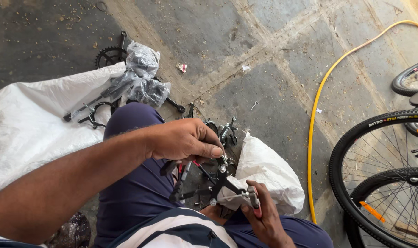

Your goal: The person sits on the floor and uses pliers to adjust and tighten a small metal bicycle component. They repeatedly reposition the part and apply pressure with the tool to secure it.

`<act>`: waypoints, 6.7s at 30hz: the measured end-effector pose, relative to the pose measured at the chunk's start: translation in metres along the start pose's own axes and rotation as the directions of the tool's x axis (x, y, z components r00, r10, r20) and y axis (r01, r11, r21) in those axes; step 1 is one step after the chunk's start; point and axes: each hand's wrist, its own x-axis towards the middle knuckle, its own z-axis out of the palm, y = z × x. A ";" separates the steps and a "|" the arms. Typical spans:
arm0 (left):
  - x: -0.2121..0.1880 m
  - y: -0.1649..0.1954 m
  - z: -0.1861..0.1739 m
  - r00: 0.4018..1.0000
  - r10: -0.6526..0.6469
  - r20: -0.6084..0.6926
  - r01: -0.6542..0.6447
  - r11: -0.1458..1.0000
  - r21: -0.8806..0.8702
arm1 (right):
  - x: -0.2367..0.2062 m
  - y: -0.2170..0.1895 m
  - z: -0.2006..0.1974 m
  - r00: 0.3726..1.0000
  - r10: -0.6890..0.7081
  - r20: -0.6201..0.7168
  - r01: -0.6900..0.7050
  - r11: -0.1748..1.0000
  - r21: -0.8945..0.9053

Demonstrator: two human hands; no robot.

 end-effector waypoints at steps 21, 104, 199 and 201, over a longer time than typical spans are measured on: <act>-0.001 0.003 0.027 0.939 0.286 -0.191 -0.125 0.801 0.585 | -0.011 0.022 0.042 0.926 0.342 -0.156 -0.336 0.940 0.068; 0.012 0.001 -0.002 0.998 0.013 -0.063 -0.001 0.984 0.176 | -0.010 0.051 0.035 0.991 -0.023 -0.135 0.014 0.997 -0.071; -0.011 -0.027 0.024 0.889 0.351 -0.294 -0.183 0.862 0.474 | -0.009 0.013 0.021 0.896 0.264 -0.356 -0.144 0.933 0.329; -0.015 -0.029 0.016 0.893 0.296 -0.340 -0.167 0.918 0.360 | -0.016 0.018 0.007 0.885 0.327 -0.332 -0.234 0.927 0.292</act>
